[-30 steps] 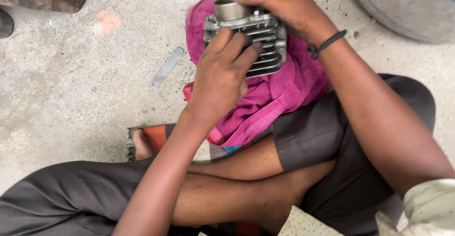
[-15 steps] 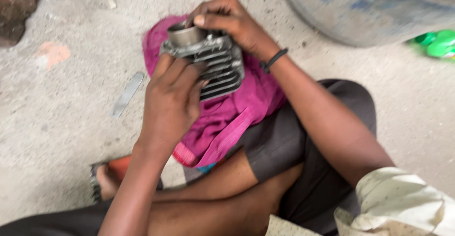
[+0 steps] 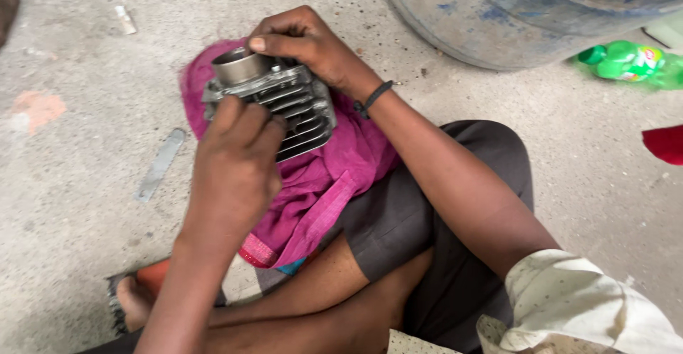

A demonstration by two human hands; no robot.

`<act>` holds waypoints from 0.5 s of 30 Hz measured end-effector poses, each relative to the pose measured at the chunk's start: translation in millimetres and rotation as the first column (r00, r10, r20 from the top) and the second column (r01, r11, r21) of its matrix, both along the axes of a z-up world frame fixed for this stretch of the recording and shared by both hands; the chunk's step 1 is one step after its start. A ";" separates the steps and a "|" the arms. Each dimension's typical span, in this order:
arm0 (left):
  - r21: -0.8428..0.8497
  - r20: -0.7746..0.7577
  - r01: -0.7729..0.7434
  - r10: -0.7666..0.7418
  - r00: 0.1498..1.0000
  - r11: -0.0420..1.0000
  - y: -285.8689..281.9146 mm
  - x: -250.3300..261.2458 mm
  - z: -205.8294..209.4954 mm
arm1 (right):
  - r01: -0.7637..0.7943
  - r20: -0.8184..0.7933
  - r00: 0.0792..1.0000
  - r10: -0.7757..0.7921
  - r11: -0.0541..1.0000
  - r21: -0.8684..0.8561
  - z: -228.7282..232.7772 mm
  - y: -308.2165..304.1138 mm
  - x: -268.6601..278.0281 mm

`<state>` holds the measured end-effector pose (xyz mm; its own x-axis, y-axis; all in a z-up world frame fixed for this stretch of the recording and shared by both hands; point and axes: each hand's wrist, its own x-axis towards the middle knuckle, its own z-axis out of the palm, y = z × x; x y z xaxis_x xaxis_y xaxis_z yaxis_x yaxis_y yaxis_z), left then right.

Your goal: The person sits cross-legged on the floor and scrubs a metal engine cylinder head with a small abrasive block. They hold the part on a pink cloth and repeatedly rub the cooling fins and side surfaces to remove grime.

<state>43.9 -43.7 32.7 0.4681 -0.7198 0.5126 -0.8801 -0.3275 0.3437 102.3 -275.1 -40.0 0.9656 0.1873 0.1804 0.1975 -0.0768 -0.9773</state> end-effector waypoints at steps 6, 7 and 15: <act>-0.010 -0.037 0.026 -0.026 0.999 1.000 -7.8 -4.9 -5.5 | -0.036 0.049 0.998 0.038 0.998 -0.049 -10.1 -1.6 5.9; 0.027 -0.042 0.042 -0.041 0.998 0.999 -3.9 -2.6 -3.6 | -0.045 0.058 0.997 0.049 0.996 -0.071 -8.3 -5.6 6.4; 0.194 0.088 0.147 -0.167 0.982 0.970 -12.9 13.0 6.3 | -0.002 -0.024 1.000 0.003 1.000 0.011 -1.7 -1.7 2.3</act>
<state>56.9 -56.6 39.0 0.2930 -0.8673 0.4025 -0.9531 -0.2317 0.1946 104.6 -276.8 -41.7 0.9692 0.1879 0.1594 0.1743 -0.0660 -0.9825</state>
